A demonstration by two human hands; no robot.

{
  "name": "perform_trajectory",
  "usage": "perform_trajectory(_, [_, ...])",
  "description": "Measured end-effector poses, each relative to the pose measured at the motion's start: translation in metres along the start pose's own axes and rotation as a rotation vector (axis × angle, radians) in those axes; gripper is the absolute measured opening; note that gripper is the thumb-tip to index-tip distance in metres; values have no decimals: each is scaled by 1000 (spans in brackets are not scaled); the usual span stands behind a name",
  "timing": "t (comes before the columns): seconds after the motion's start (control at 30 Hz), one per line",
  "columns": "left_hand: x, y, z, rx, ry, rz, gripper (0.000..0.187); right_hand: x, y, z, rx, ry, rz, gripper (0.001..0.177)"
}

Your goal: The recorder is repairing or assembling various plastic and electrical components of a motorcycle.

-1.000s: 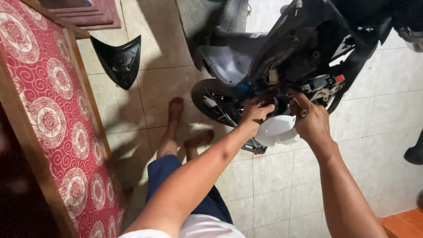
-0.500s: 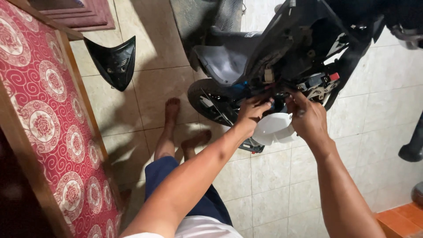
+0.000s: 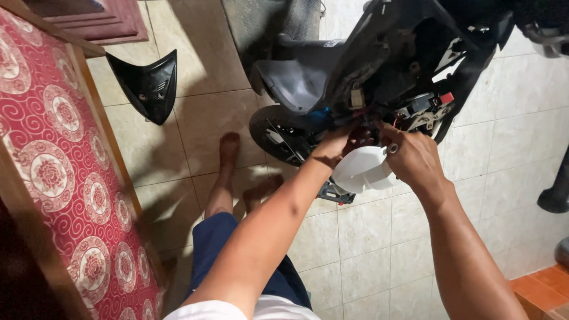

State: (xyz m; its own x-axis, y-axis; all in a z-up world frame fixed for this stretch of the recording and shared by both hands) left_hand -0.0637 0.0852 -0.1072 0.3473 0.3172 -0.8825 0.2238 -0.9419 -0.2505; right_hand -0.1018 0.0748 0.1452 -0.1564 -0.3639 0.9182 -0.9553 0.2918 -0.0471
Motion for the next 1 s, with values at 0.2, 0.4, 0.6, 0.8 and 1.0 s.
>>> perform_trajectory(0.2, [-9,0,-13,65,42,1,28,-3,0,1,-84,-75,-35,69])
perform_trajectory(0.4, [40,-23,29,90,1,-74,26,15,-12,4,-49,-116,-70,59])
perform_trajectory(0.6, [-2,-19,-2,-55,-23,-208,26,-9,17,-2,-59,-166,-76,61])
perform_trajectory(0.8, [8,-13,4,-4,15,-34,30,5,3,3,25,-71,9,70])
perform_trajectory(1.0, [22,-15,13,-96,33,-9,27,-2,7,1,29,23,4,59])
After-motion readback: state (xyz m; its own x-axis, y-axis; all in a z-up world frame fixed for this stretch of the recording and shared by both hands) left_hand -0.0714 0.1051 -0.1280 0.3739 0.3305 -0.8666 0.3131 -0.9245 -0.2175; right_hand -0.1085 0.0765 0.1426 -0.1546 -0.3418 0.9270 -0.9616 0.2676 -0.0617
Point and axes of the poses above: each hand's wrist, its own z-axis towards the middle knuckle, its own x-axis out of the back of the hand, y = z × x, the point moved 2 cm from there along z, towards the middle knuckle, and after that the axes turned 6 degrees about x, right-handed, at the moved point
